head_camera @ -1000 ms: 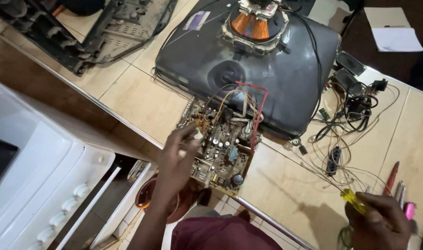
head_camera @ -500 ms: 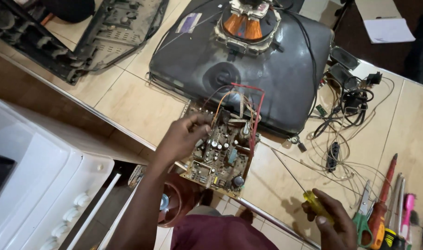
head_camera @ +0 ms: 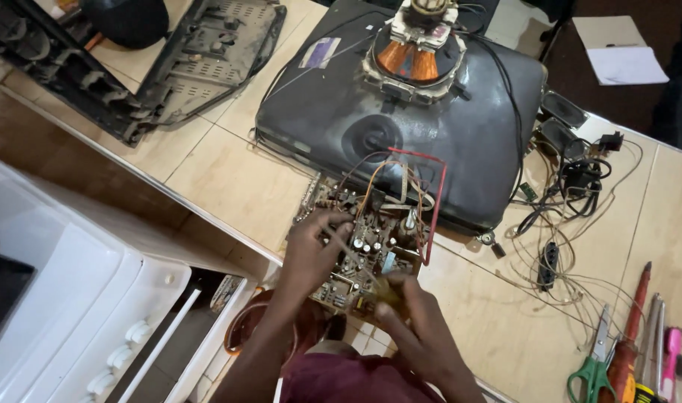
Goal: Repairing a circuit board from a disassembled CRT television using a screwdriver and manual manipulation.
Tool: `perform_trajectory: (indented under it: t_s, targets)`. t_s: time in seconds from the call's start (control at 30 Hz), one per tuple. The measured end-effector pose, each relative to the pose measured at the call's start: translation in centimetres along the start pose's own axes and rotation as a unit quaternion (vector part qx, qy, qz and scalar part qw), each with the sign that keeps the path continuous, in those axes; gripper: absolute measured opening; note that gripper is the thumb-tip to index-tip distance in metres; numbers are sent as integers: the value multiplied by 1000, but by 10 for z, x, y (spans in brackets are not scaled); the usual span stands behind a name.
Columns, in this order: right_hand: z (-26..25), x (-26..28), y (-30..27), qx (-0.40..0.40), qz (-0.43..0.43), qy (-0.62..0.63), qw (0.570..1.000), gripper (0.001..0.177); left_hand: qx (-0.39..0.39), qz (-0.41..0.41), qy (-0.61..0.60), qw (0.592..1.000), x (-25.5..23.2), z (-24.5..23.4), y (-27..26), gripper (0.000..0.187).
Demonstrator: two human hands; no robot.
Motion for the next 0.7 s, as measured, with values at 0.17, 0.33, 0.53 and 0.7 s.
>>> perform_trajectory:
  t_s: [0.17, 0.33, 0.53, 0.7]
  targets:
    - [-36, -32, 3, -89, 26, -66, 993, 42, -47, 72, 55, 995, 3, 6, -14, 48]
    - [-89, -64, -5, -156, -1, -137, 978, 31, -136, 98, 85, 982, 15, 39, -18, 49]
    - [-111, -35, 9, -118, -203, -230, 945, 25, -270, 117, 13, 956, 16, 59, -23, 41]
    - [-119, -39, 19, -109, -179, -258, 943, 29, -242, 104, 13, 965, 15, 59, -22, 45]
Point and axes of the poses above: each hand's wrist, its own y-axis towards the middle knuckle, its own z-axis out of the palm, x = y × z, the point moved 1 cm from there along y, towards the middle knuckle, and after that the axes turned 10 degrees about y, right-handed, at the moved point
